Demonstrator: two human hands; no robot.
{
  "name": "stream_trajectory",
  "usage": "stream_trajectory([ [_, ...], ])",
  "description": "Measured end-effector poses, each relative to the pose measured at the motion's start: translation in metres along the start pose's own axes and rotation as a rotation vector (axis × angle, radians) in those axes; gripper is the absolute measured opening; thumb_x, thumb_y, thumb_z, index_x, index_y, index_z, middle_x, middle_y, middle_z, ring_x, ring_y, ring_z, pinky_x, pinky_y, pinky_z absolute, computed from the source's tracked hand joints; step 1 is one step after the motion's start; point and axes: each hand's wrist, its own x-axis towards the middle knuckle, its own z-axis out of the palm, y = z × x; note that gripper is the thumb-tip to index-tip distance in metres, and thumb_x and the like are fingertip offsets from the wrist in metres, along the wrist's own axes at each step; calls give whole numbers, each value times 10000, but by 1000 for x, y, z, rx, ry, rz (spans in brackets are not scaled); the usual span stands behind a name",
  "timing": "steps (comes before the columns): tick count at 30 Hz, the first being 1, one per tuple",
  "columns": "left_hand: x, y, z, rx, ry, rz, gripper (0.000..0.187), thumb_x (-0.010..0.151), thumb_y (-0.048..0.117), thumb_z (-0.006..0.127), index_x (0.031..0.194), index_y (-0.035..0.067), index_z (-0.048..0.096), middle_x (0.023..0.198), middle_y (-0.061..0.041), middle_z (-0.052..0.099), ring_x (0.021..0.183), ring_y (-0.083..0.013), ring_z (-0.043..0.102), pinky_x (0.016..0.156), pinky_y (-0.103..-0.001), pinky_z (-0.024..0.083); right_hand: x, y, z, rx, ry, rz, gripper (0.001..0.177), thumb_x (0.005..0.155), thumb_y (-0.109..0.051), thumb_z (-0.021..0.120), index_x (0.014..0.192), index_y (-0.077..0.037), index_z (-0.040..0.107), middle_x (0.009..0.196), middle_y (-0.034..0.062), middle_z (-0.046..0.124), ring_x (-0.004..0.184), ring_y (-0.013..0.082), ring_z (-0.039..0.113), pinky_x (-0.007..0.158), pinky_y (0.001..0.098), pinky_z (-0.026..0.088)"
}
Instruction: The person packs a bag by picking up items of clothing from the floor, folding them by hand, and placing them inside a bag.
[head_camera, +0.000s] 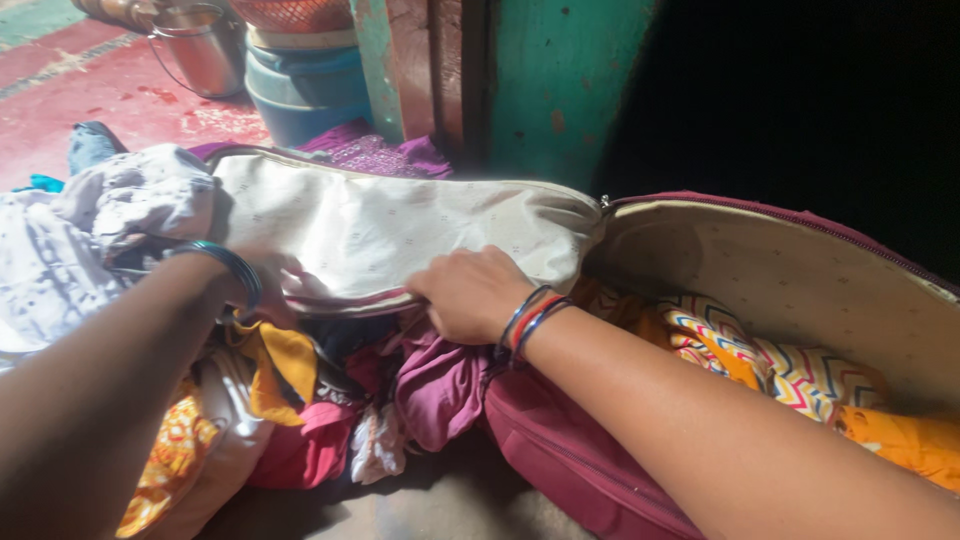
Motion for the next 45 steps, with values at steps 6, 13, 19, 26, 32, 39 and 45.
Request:
stream_trajectory([
  [6, 12, -26, -30, -121, 824, -492, 398, 914, 198, 671, 1273, 48, 755, 1463, -259, 586, 1356, -433, 549, 1036, -555, 497, 24, -4, -12, 211, 274, -105, 408, 822, -236, 639, 1217, -146, 691, 1181, 136, 696, 1115, 359, 645, 900, 521, 524],
  [13, 35, -85, 17, -88, 598, -579, 446, 826, 237, 733, 1266, 165, 735, 1407, -150, 601, 1370, -385, 500, 1141, -626, 331, 15, 18, -28, 320, 362, -203, 381, 856, -208, 618, 1206, -81, 700, 1219, 155, 703, 1196, 353, 631, 1039, 446, 488],
  [19, 41, -107, 11, -255, 842, -507, 340, 833, 277, 761, 1079, 45, 805, 1089, -253, 739, 1020, -416, 706, 873, -516, 542, 2, 39, -30, 426, 487, -200, 440, 868, -187, 652, 1285, -46, 675, 1300, 189, 697, 1245, 345, 637, 1080, 418, 482],
  [26, -28, 90, -161, -634, 864, 260, 228, 864, 305, 649, 864, 112, 771, 858, -126, 762, 806, -279, 774, 728, -446, 578, -21, 42, -79, 1035, 280, 124, 826, 762, -277, 796, 1483, -94, 437, 1317, 183, 660, 1089, 336, 713, 760, 402, 590],
  [32, -155, 295, -214, -1287, 480, 704, 297, 819, 194, 761, 1080, 78, 843, 865, -89, 736, 710, -166, 619, 637, -328, 494, -81, 61, -110, 1777, -97, -21, 665, 918, -455, 648, 1412, -27, 525, 1293, 176, 694, 952, 359, 746, 737, 424, 631],
  [39, -174, 355, -186, -947, 1002, 1150, 624, 781, 266, 843, 1303, 11, 613, 1047, -197, 725, 949, -318, 716, 797, -390, 581, -195, 133, -173, 1712, 711, 348, 372, 998, -316, 594, 1240, -36, 630, 1097, 175, 709, 936, 328, 738, 837, 502, 639],
  [45, -153, 353, -127, -538, 648, 861, 390, 755, 328, 751, 1041, 63, 725, 930, -211, 749, 916, -389, 734, 824, -453, 573, -359, 212, -220, 1717, 1318, 384, 338, 1119, -279, 552, 1307, 0, 579, 1190, 181, 688, 1062, 301, 735, 946, 404, 629],
])
